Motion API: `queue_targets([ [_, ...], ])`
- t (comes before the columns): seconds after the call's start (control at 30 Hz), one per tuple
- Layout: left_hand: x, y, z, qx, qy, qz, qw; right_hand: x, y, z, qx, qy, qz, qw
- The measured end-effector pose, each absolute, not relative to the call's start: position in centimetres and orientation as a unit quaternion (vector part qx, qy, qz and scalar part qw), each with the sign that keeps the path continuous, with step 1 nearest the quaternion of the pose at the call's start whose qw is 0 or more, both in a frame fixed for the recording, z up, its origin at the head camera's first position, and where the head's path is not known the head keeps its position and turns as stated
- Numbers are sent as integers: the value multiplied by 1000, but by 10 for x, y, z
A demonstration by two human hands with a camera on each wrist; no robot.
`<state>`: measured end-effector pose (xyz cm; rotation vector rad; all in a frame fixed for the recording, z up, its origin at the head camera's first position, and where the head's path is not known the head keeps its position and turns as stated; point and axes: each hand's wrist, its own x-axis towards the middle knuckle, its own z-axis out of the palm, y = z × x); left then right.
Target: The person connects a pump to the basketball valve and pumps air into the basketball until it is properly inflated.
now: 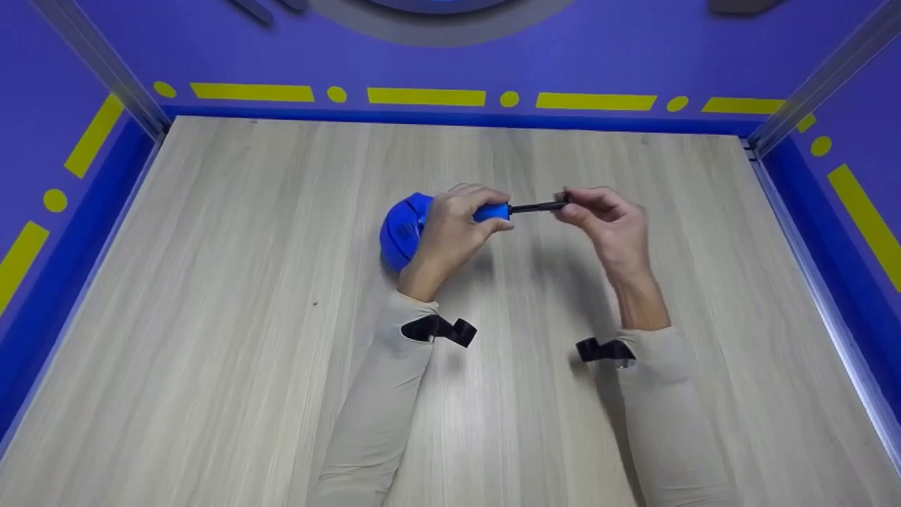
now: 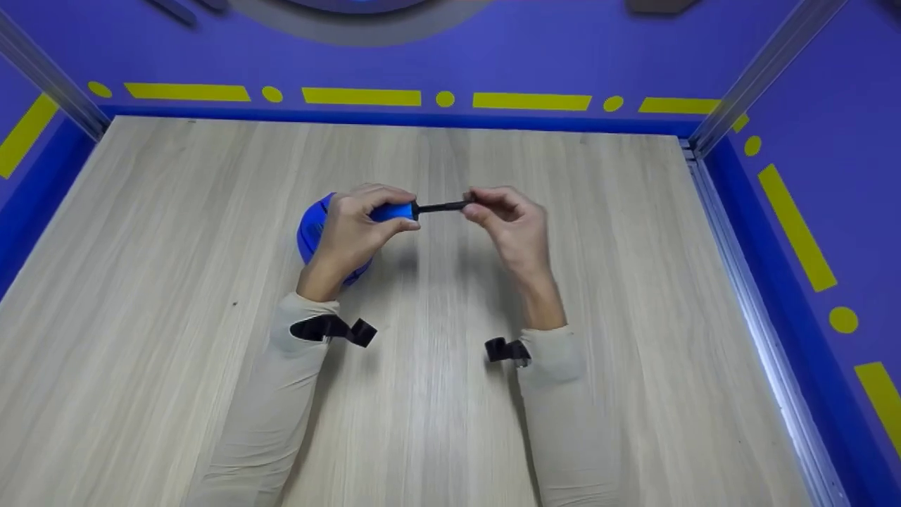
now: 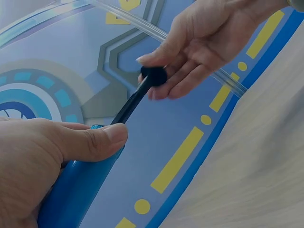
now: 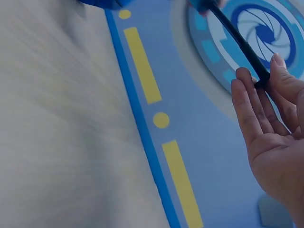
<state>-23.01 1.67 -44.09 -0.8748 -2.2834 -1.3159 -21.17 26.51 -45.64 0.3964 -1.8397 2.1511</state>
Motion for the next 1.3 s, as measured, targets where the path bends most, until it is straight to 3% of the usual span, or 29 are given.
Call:
queue_targets([
  [0.3,-229,21,-441,-328,-809,-458,171,-207,233,-462,143,-667,725,98],
  [0.9,-232,7,-440,-303,-809,-472,175,-209,287,-448,128,-644,735,167],
  [1.3,-227,18,-441,-319,-801,-473,180,-206,231,-458,144,-647,740,112],
])
